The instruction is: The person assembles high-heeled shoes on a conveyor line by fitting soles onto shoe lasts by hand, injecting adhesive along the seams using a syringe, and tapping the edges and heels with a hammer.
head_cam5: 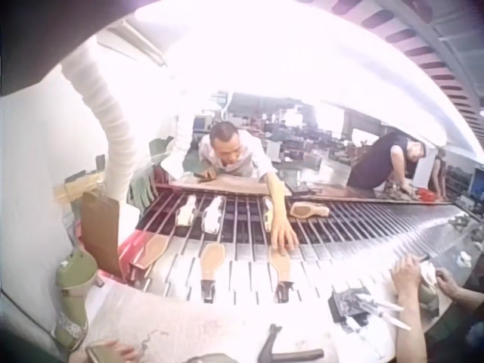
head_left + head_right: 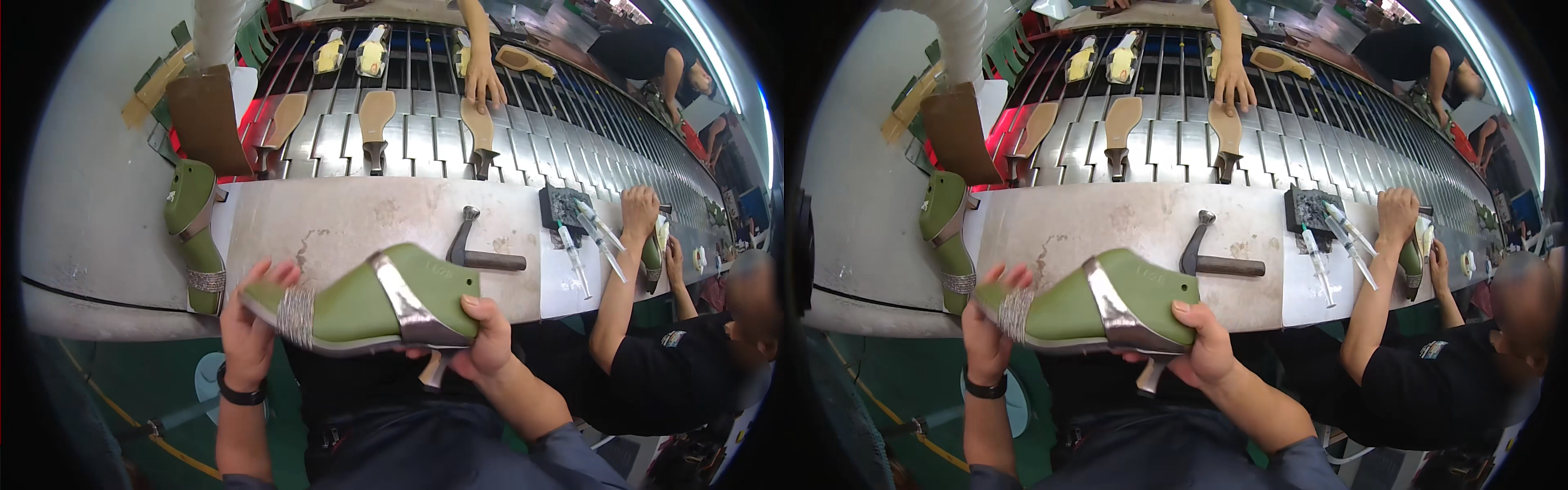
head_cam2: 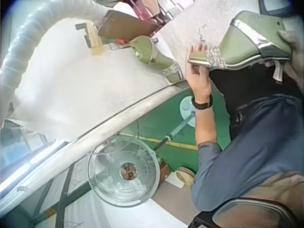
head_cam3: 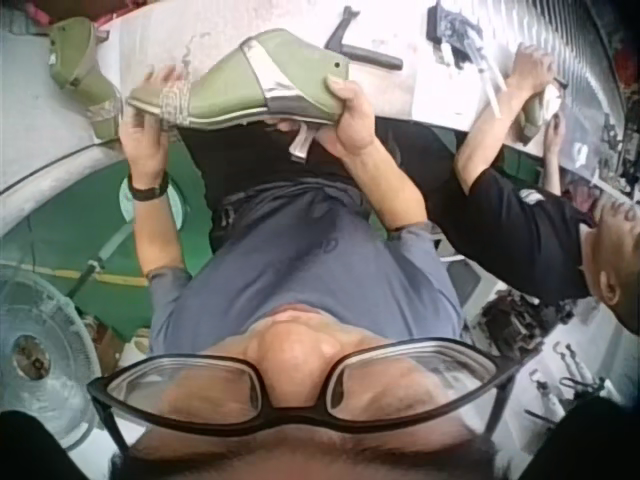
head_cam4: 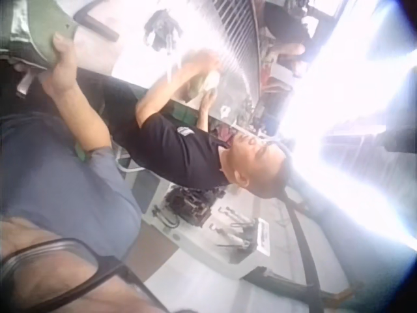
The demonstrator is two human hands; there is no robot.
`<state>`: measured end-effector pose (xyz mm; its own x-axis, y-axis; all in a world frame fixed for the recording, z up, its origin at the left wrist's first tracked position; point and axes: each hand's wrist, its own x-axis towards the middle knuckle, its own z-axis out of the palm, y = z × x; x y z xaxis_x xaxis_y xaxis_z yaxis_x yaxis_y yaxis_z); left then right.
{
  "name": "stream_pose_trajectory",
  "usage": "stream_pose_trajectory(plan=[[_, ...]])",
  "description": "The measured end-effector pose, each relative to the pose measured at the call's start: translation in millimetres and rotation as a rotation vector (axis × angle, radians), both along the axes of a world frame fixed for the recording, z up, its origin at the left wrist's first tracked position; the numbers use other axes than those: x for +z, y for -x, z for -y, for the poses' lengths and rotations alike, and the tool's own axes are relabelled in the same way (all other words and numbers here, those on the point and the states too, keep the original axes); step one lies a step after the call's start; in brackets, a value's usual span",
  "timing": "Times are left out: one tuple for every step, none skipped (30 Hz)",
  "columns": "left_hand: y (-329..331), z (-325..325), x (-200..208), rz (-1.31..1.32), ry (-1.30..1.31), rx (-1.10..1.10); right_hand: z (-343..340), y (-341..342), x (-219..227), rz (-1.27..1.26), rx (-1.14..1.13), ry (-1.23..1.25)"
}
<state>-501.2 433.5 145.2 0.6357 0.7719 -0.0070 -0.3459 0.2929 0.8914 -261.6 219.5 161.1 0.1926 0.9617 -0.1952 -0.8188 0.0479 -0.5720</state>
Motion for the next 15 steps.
stream_pose_trajectory(plan=[[-3,-10,-18,-0.2,-0.321,0.008,-7,2,13,0.102,-0.1,0.102],[-9,-4,-47,-0.372,-0.39,0.221,-16,-4,14,0.126,-0.127,0.07],[-17,-1,-46,-0.604,-0.716,0.226,-26,-13,19,0.186,-0.213,0.067],[-25,3,-45,-0.837,-1.042,0.231,-40,-23,24,0.247,-0.295,0.063],[-33,7,-52,-0.716,-1.269,0.34,-56,-35,26,0.317,-0.377,0.064],[-39,9,-51,-0.705,-1.268,0.343,-69,-52,26,0.393,-0.474,0.072],[-40,10,-51,-0.728,-1.301,0.335,-87,-67,23,0.472,-0.55,0.073],[-43,11,-48,-0.742,-1.334,0.326,-104,-85,22,0.557,-0.633,0.071],[-42,12,-47,-0.753,-1.327,0.335,-124,-103,17,0.673,-0.688,0.1],[-43,12,-47,-0.752,-1.327,0.345,-142,-120,13,0.792,-0.744,0.13],[-43,12,-48,-0.739,-1.337,0.338,-157,-135,11,0.899,-0.779,0.181],[-42,11,-48,-0.732,-1.348,0.332,-172,-148,8,1.002,-0.811,0.23],[-44,11,-47,-0.731,-1.348,0.343,-183,-164,0,1.007,-0.808,0.221],[-45,11,-46,-0.728,-1.366,0.345,-192,-179,-11,1.162,-0.797,0.332],[-43,10,-48,-0.735,-1.378,0.347,-200,-179,-13,1.314,-0.772,0.445]])
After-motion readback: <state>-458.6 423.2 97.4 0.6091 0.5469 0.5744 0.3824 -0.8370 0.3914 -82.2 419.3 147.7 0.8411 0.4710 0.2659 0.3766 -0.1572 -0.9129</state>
